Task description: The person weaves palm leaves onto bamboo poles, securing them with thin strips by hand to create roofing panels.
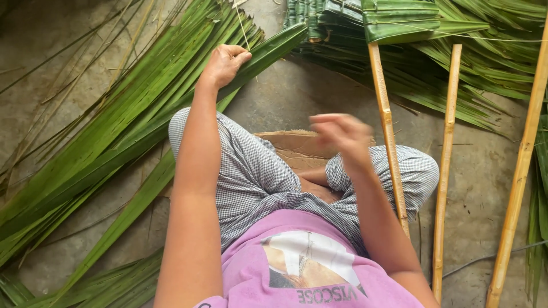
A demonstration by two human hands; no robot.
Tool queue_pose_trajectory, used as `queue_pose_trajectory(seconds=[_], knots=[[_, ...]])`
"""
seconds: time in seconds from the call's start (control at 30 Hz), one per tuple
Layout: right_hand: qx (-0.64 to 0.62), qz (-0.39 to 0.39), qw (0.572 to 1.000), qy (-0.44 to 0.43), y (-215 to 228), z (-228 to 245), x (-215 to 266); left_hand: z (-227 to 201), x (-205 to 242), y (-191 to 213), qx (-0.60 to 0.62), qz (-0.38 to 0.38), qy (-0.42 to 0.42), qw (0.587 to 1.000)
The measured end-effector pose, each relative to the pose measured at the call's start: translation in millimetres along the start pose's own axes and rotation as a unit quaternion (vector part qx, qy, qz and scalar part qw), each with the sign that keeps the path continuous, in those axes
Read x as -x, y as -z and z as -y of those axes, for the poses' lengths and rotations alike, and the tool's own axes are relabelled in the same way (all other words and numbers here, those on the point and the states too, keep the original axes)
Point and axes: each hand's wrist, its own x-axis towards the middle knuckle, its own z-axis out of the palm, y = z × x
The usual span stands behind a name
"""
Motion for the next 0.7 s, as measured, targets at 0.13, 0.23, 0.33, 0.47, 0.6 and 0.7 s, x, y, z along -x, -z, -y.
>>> queue_pose_trajectory(seconds=[0.13,0.23,0.33,0.47,0.6,0.7], knots=[[-0.099,0.152,0.972,-0.147,-71.4,-62.1,-65.3,6.6,6.5,5.6,-0.03,0.009,0.034,0.999],[-0.253,0.088,0.938,-0.223,-100.1,-89.7,-106.6,-12.5,19.6,9.2,-0.006,0.053,0.032,0.998],[-0.339,0.069,0.911,-0.223,-113.6,-119.8,-122.8,-20.6,20.9,2.7,-0.079,0.155,0.1,0.98],[-0.457,0.071,0.855,-0.232,-117.4,-141.2,-114.2,-7.7,18.0,-14.3,-0.149,0.237,0.084,0.956],[-0.439,0.089,0.859,-0.248,-114.7,-161.2,-112.1,22.6,-4.1,-45.0,-0.214,0.31,0.079,0.923],[-0.453,0.089,0.854,-0.24,-110.3,-174.1,-114.7,50.2,-24.8,-56.8,-0.167,0.247,0.107,0.948]])
